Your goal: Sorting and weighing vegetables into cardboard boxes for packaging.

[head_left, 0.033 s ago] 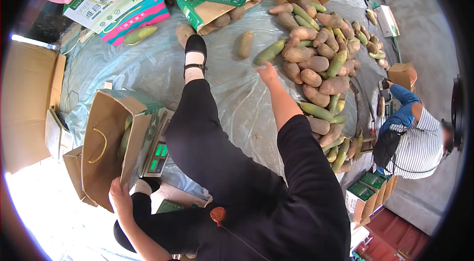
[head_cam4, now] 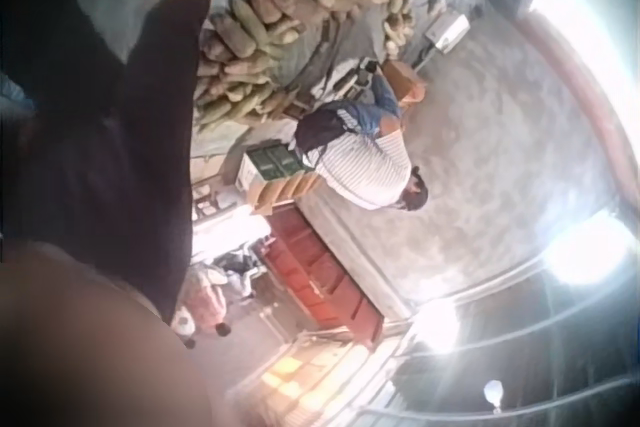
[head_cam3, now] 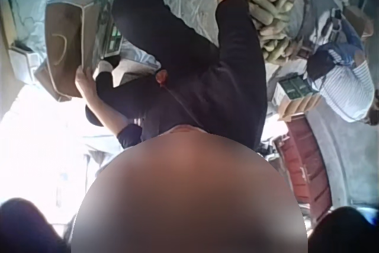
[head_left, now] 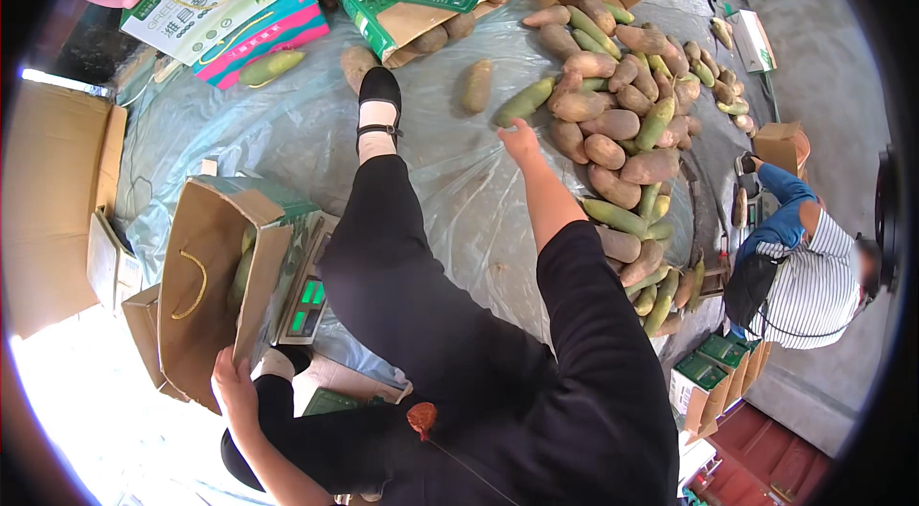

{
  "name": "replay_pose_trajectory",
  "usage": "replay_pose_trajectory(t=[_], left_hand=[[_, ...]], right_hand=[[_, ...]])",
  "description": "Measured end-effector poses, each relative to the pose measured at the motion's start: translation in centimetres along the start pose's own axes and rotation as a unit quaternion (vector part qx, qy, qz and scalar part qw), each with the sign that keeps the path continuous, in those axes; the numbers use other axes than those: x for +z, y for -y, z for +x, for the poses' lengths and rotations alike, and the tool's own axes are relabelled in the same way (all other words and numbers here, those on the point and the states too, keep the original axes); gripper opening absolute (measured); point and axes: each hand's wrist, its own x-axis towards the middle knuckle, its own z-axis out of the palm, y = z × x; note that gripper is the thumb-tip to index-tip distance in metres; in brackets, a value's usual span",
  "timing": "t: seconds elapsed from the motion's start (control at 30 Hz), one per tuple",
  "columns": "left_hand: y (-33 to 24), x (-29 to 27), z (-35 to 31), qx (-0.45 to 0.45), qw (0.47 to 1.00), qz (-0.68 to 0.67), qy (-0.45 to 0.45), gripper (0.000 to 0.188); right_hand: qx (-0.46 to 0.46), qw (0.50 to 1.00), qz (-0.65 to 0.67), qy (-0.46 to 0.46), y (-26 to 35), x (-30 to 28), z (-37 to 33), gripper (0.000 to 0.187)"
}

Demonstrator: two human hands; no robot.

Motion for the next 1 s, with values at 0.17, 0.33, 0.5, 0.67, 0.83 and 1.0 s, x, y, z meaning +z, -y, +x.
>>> replay_pose_trajectory(t=[0.17, 0.33, 0.5, 0.67, 0.83, 1.0], left_hand=[[-1.4, 0.1, 0.7, -0.020, 0.999, 0.019, 0.019, 0.019], [-1.0, 0.1, 0.8, -0.030, 0.999, 0.012, 0.012, 0.022], [-0.4, -0.3, 0.1, -0.016, 1.000, -0.001, -0.009, 0.020], [-1.3, 0.6, 1.5, -0.003, 1.000, -0.017, 0.016, 0.020], [-0.5, -0.6, 0.5, -0.023, 1.000, 0.000, 0.019, 0.017], [-1.2, -0.3, 1.3, -0.010, 1.000, 0.003, 0.024, 0.020]], right_hand=[[0.044, 0.996, -0.045, 0.062, 0.5, -0.2, 2.9, 0.069], [0.052, 0.992, -0.044, 0.107, 0.3, 1.7, 4.3, 0.075], [0.056, 0.987, -0.056, 0.141, -0.7, 5.0, 5.3, 0.078], [0.101, 0.977, 0.173, 0.072, -6.2, 4.2, 8.0, 0.069], [0.051, 0.982, 0.141, 0.111, -4.5, 3.8, -2.2, 0.058], [0.008, 0.988, 0.079, 0.136, -8.1, 1.5, -14.0, 0.040]])
